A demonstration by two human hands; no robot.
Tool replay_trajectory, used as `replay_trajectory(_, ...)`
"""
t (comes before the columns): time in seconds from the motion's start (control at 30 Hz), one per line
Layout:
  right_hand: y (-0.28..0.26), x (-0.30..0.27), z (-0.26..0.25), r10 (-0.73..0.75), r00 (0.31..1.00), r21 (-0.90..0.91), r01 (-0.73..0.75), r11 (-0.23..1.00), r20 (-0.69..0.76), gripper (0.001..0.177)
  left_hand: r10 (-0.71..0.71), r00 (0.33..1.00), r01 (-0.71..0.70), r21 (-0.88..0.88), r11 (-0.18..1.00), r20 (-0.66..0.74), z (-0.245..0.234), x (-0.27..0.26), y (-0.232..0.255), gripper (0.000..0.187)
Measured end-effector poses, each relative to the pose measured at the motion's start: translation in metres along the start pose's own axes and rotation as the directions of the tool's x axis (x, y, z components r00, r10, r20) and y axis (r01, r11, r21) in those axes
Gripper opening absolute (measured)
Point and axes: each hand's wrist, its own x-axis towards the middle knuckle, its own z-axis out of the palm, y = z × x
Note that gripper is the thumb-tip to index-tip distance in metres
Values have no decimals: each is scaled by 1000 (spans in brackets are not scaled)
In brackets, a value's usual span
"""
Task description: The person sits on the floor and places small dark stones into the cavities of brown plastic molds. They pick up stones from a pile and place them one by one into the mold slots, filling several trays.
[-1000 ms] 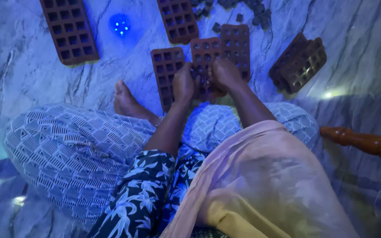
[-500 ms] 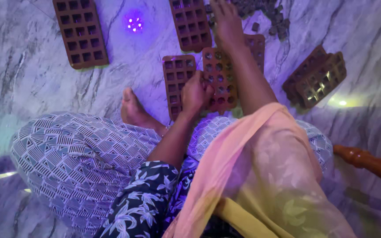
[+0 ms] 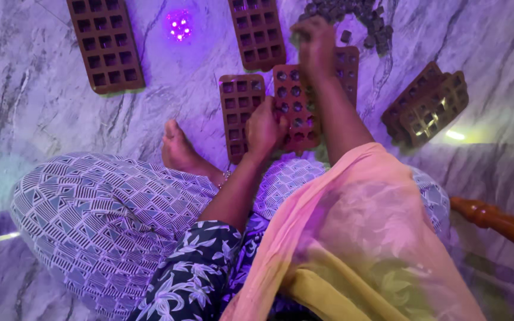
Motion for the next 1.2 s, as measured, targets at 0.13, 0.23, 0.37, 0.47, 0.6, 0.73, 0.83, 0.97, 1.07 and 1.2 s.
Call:
replay_trajectory(0.13, -18, 22, -45, 224, 975, 408, -208, 889, 10, 20, 107, 993, -108, -26, 994, -52, 7, 0, -14, 24)
replay_trajectory(0.23, -51, 31, -86, 154, 971, 403, -217, 889, 183, 17, 117, 982, -121, -23, 992, -145, 14, 6, -24, 21)
replay_trajectory(0.37, -108, 1, -120, 126, 888, 328, -291, 899, 441, 23, -179, 975, 211, -783, 585, 130, 23, 30, -37, 43)
replay_trajectory(0.47, -152, -39, -115, 207, 812, 492, -510, 706, 545, 17, -132, 862, 491, -871, -24, 490, 15, 36, -43, 53)
replay_trajectory(0.6, -172, -51, -104, 241, 792, 549, -574, 607, 561, 25, -133, 807, 547, -813, -198, 575, 6, 28, -38, 40)
replay_trajectory(0.73, -165, -50, -113, 465, 673, 530, -740, 415, 575, 29, -19, 826, 546, -807, -226, 564, -3, 23, -30, 53)
replay_trajectory(0.83, -157, -51, -122, 458, 716, 673, -681, 289, 527, 28, 36, 830, 550, -805, -224, 557, -10, 25, -30, 53)
replay_trajectory(0.97, -142, -55, -122, 508, 704, 572, -705, 418, 496, 25, 57, 849, 525, -825, -209, 525, -8, 26, -33, 44)
replay_trajectory(1.07, -135, -56, -117, 468, 745, 566, -666, 485, 476, 24, -5, 854, 507, -834, -217, 520, -7, 30, -35, 42)
replay_trajectory(1.2, -132, -54, -107, 459, 761, 534, -649, 542, 459, 22, -46, 880, 461, -874, -154, 473, -6, 35, -37, 40)
